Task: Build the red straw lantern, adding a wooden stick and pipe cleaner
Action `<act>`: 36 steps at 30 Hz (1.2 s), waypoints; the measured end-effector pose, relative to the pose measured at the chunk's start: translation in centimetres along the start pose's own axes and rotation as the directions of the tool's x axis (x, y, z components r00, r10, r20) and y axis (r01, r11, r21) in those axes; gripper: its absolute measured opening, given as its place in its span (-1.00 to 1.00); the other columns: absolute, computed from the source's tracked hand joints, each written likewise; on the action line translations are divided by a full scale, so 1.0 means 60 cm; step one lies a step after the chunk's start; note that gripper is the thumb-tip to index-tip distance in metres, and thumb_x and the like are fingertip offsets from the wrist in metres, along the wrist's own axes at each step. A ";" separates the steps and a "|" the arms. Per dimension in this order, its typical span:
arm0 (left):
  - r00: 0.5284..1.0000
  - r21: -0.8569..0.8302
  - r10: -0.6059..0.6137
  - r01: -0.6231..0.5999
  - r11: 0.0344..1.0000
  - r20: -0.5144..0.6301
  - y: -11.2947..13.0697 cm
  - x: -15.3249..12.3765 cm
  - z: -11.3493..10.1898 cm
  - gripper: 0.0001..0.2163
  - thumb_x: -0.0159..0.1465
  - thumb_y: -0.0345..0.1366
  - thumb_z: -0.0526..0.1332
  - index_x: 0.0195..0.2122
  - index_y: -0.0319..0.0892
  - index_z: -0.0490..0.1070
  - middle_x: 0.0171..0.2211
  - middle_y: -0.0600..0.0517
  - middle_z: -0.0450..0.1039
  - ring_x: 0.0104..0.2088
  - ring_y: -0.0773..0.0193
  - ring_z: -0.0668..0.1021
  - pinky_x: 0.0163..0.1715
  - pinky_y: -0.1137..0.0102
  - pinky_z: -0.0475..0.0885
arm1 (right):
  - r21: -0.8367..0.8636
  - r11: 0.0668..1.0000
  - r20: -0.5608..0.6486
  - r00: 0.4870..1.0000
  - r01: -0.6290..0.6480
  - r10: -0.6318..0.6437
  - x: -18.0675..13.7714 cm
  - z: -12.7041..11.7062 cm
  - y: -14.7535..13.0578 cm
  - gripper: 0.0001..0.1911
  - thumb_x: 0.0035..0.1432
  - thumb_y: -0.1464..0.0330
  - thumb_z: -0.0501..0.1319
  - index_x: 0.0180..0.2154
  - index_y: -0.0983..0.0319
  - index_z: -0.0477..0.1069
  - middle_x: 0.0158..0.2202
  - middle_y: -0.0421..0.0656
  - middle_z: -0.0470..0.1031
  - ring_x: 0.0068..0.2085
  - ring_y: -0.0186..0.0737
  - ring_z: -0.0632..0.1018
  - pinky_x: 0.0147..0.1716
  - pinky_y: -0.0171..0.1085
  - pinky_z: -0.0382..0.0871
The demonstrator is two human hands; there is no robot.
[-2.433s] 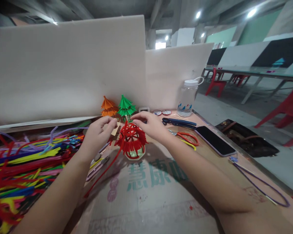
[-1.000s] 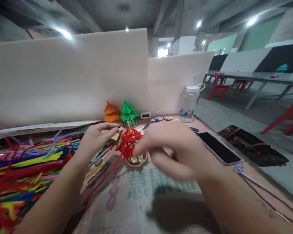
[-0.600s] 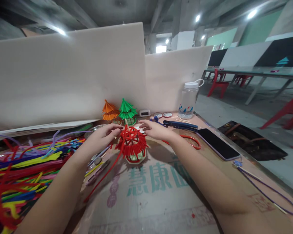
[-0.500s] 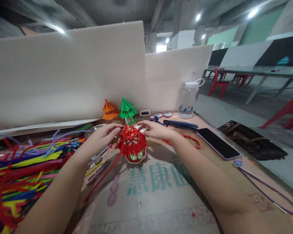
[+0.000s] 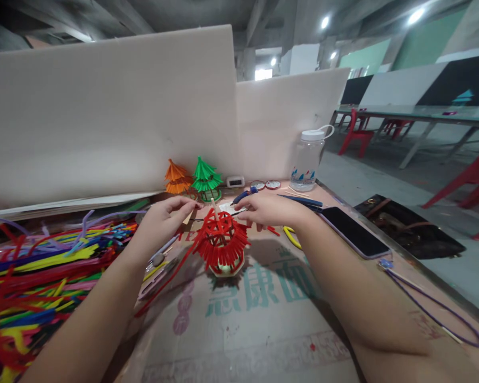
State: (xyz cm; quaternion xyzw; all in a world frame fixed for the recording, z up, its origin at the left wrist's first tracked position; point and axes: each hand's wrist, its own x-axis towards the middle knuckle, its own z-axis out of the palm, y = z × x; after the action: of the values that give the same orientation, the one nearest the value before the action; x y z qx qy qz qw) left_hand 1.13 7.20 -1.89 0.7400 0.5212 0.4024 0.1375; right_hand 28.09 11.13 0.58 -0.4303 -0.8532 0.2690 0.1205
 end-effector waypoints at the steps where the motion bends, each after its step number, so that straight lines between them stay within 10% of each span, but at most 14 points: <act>1: 0.999 0.007 -0.003 0.003 1.000 -0.037 0.003 -0.002 -0.002 -0.71 0.37 -0.04 0.19 -0.26 -0.12 0.58 -0.25 0.00 0.67 -0.20 0.11 0.65 -0.09 0.29 0.48 | -0.029 1.000 -0.069 0.998 0.002 -0.004 0.000 -0.001 -0.002 -0.63 0.30 0.23 0.20 0.03 0.25 0.59 -0.38 -0.13 0.64 -0.50 -0.28 0.59 -0.56 -0.36 0.34; 7: 0.990 -0.014 0.106 -0.108 0.994 -0.091 0.032 -0.014 0.006 -0.81 0.33 -0.13 0.27 -0.22 -0.11 0.59 -0.21 0.00 0.65 -0.14 0.13 0.62 -0.07 0.29 0.46 | 0.220 0.949 -0.363 0.922 0.224 -0.133 0.017 0.020 -0.019 -0.77 0.21 0.26 0.26 -0.23 0.23 0.65 -0.23 -0.13 0.69 -0.19 -0.17 0.64 -0.19 -0.26 0.46; 36: 0.916 0.118 0.366 -0.350 0.929 -0.164 0.038 -0.022 0.038 -0.97 0.33 -0.36 0.31 -0.22 -0.15 0.54 -0.22 0.00 0.61 -0.12 0.17 0.58 -0.05 0.27 0.45 | 0.307 0.896 -0.316 0.923 0.320 -0.221 0.027 0.046 -0.030 -0.83 0.16 0.31 0.29 -0.28 0.23 0.62 -0.29 -0.14 0.66 -0.23 -0.20 0.62 -0.17 -0.21 0.47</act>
State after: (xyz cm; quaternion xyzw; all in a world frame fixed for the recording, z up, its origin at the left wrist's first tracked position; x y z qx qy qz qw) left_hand 4.17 5.55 -2.53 0.7879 0.4044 0.4639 -0.0191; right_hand 24.75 10.57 -0.72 -0.3104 -0.8179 0.3362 0.3488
